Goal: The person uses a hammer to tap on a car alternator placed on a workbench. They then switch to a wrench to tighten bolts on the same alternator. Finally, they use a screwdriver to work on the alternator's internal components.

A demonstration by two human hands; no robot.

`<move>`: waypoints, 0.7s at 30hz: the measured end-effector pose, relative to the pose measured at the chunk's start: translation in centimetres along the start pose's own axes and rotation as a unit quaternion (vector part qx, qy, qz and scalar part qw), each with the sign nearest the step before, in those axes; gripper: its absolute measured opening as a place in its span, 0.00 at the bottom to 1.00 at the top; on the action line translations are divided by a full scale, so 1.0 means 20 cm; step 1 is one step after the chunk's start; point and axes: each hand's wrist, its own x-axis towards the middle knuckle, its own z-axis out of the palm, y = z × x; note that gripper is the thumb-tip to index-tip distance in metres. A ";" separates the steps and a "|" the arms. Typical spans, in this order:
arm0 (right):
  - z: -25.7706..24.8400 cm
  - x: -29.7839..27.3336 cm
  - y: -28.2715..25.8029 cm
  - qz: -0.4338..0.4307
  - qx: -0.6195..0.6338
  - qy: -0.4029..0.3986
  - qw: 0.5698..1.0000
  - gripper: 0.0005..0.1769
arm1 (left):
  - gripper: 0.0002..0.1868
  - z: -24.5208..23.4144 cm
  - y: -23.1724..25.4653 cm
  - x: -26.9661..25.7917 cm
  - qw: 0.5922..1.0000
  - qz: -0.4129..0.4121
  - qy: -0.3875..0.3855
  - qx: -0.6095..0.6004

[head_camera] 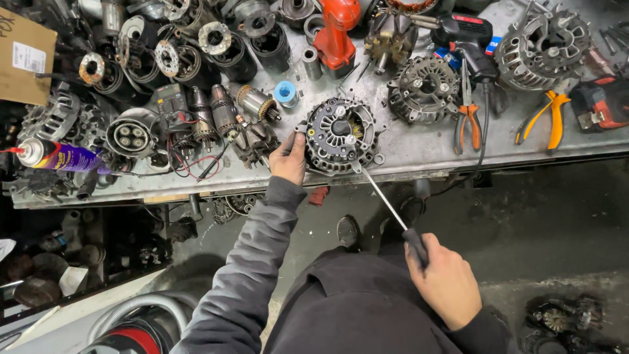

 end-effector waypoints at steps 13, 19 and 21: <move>0.04 0.02 0.03 0.020 0.106 0.008 0.994 0.14 | 0.25 0.07 0.04 -0.11 0.999 0.032 0.026 -0.020; 0.12 0.10 0.27 0.075 0.206 -0.057 0.974 0.17 | 0.31 0.07 0.14 -0.20 0.997 0.063 -0.007 0.051; 0.11 0.16 0.29 0.095 0.289 -0.091 0.948 0.17 | 0.32 0.08 0.04 -0.15 0.998 0.058 -0.024 0.027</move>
